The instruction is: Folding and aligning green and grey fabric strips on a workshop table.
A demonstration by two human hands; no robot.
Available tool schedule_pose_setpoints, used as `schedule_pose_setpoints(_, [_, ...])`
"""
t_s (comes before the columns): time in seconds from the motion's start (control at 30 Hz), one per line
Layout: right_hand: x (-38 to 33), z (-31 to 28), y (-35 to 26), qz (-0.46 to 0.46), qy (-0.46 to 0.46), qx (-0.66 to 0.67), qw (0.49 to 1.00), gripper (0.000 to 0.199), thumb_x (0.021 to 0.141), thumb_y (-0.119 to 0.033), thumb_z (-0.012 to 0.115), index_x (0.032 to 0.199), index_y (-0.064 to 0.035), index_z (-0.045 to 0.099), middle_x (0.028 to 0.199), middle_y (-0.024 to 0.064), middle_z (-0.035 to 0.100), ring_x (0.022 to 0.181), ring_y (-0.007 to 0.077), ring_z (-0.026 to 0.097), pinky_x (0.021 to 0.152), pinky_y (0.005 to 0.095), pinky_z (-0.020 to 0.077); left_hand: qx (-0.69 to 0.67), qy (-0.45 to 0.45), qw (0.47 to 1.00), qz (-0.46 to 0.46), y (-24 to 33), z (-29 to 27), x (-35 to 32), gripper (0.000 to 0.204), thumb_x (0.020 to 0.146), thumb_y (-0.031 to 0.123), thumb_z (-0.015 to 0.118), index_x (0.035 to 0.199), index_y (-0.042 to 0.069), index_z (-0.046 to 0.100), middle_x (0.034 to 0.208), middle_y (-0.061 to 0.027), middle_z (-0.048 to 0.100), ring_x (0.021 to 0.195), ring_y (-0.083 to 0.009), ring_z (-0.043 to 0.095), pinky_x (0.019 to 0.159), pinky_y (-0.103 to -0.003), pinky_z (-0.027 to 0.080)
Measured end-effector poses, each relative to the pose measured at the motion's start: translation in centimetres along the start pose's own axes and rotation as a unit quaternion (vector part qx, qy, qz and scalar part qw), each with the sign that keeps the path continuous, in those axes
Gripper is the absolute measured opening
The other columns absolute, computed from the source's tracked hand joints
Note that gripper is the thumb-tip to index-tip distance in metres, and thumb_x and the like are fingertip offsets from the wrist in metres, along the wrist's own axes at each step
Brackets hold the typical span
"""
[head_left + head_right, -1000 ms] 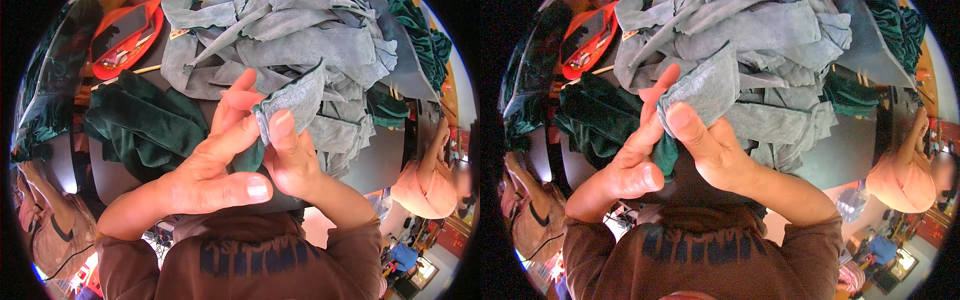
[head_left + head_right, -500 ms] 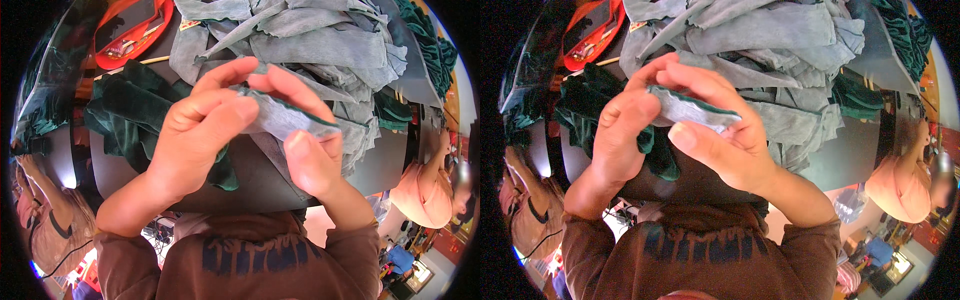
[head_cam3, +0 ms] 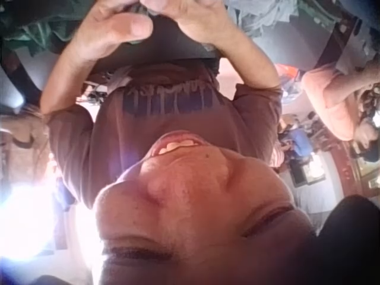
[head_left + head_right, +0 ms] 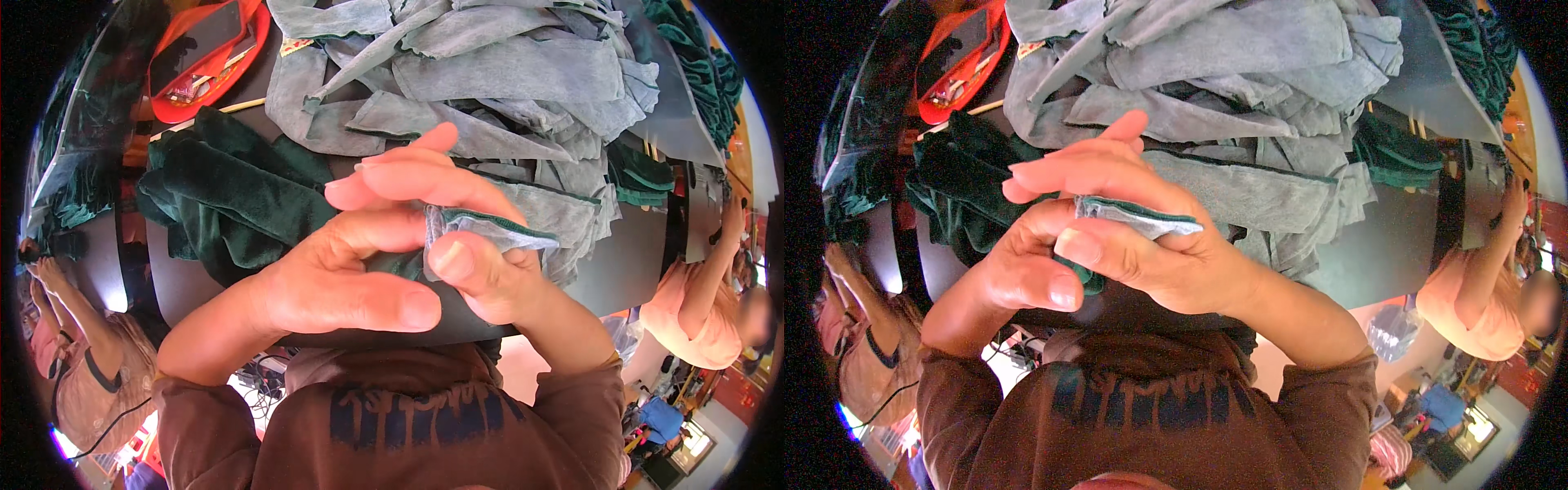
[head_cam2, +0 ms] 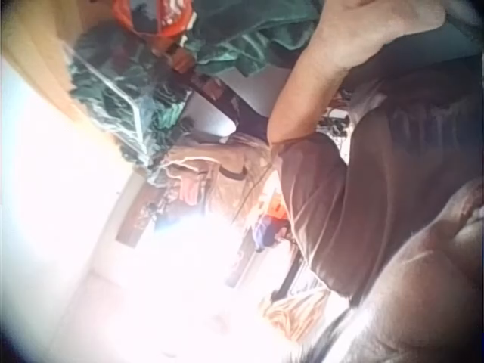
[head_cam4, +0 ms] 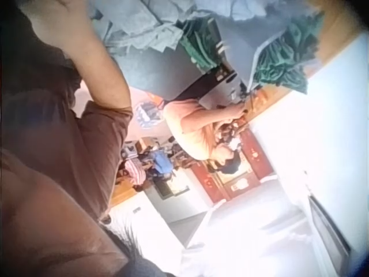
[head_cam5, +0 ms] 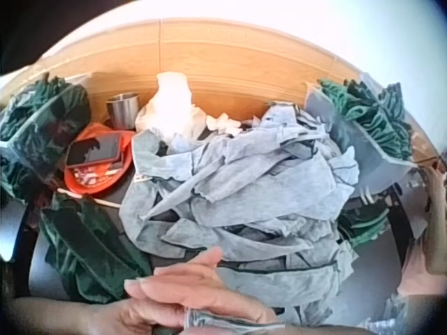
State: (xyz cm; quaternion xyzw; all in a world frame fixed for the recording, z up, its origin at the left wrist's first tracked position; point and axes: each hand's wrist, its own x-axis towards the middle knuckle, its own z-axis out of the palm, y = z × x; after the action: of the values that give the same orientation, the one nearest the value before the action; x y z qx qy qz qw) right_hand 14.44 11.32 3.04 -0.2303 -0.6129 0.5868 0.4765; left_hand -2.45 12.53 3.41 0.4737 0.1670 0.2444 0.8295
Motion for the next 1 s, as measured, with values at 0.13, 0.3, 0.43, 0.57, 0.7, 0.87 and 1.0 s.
schedule_pose_setpoints(0.13, [-0.1,0.1,1.0,0.001,0.003,0.039,0.999,0.049,0.087,-0.036,0.048,0.119,-0.0001,0.047,0.111,0.0213,0.055,0.118,0.028,0.039,0.103,0.043,0.023,-0.028,-0.038,0.999,-0.02,0.1,0.0,0.2,0.049,0.077,0.017,0.064,0.122,0.003,0.048,0.128,-0.0049,0.04,0.127,-0.0183,0.025,0.103,-0.036,0.018])
schedule_pose_setpoints(0.3, [0.2,-0.9,1.5,-0.071,-0.059,-0.069,0.993,0.051,0.086,-0.038,0.048,0.12,0.0002,0.045,0.114,0.0226,0.052,0.118,0.0292,0.039,0.101,0.0433,0.026,-0.031,-0.026,0.998,-0.038,0.2,0.3,0.1,0.049,0.08,0.018,0.061,0.124,0.002,0.046,0.125,-0.0033,0.041,0.125,-0.0163,0.027,0.103,-0.035,0.017])
schedule_pose_setpoints(0.43, [-0.2,0.5,1.0,0.037,0.023,-0.004,0.999,0.057,0.086,-0.037,0.049,0.128,-0.0005,0.036,0.116,0.0237,0.05,0.117,0.0291,0.042,0.098,0.0428,0.0304,-0.109,0.042,0.993,-0.03,0.2,0.6,0.4,0.046,0.078,0.021,0.063,0.117,0.0,0.051,0.125,-0.0042,0.043,0.118,-0.0142,0.037,0.1,-0.033,0.025])
schedule_pose_setpoints(0.57, [0.0,1.4,0.8,0.06,0.037,0.043,0.997,0.064,0.085,-0.034,0.053,0.134,-0.002,0.028,0.123,0.0237,0.044,0.119,0.0285,0.04,0.098,0.0412,0.0316,-0.162,0.117,0.979,-0.046,0.7,0.5,0.3,0.039,0.075,0.016,0.066,0.108,-0.001,0.056,0.125,-0.0065,0.044,0.108,-0.0134,0.047,0.09,-0.03,0.038])
schedule_pose_setpoints(0.7, [-0.1,0.7,-0.4,0.095,-0.002,0.094,0.991,0.067,0.079,-0.023,0.056,0.135,-0.0021,0.026,0.127,0.0198,0.041,0.12,0.0277,0.039,0.099,0.0385,0.0315,-0.13,0.143,0.98,-0.048,0.8,0.1,0.1,0.035,0.072,0.011,0.068,0.103,-0.001,0.058,0.131,-0.0077,0.04,0.106,-0.0133,0.05,0.089,-0.028,0.039])
schedule_pose_setpoints(0.87, [0.3,-1.0,-0.5,0.055,0.042,-0.026,0.997,0.03,0.083,-0.013,0.049,0.107,0.0035,0.056,0.116,0.0147,0.049,0.107,0.0223,0.046,0.092,0.0317,0.0349,0.053,0.121,0.991,-0.013,1.3,-0.7,0.4,0.034,0.069,0.009,0.07,0.101,0.002,0.062,0.135,-0.0124,0.033,0.126,-0.0178,0.027,0.098,-0.032,0.028])
schedule_pose_setpoints(1.0, [0.2,-0.8,-1.1,0.058,0.07,-0.047,0.995,0.024,0.082,-0.007,0.051,0.103,0.0024,0.058,0.11,0.0138,0.051,0.104,0.0205,0.047,0.09,0.03,0.0357,0.065,0.126,0.988,0.055,0.4,-1.2,0.8,0.028,0.069,0.01,0.07,0.095,0.003,0.064,0.136,-0.0118,0.03,0.126,-0.0199,0.027,0.1,-0.033,0.026])
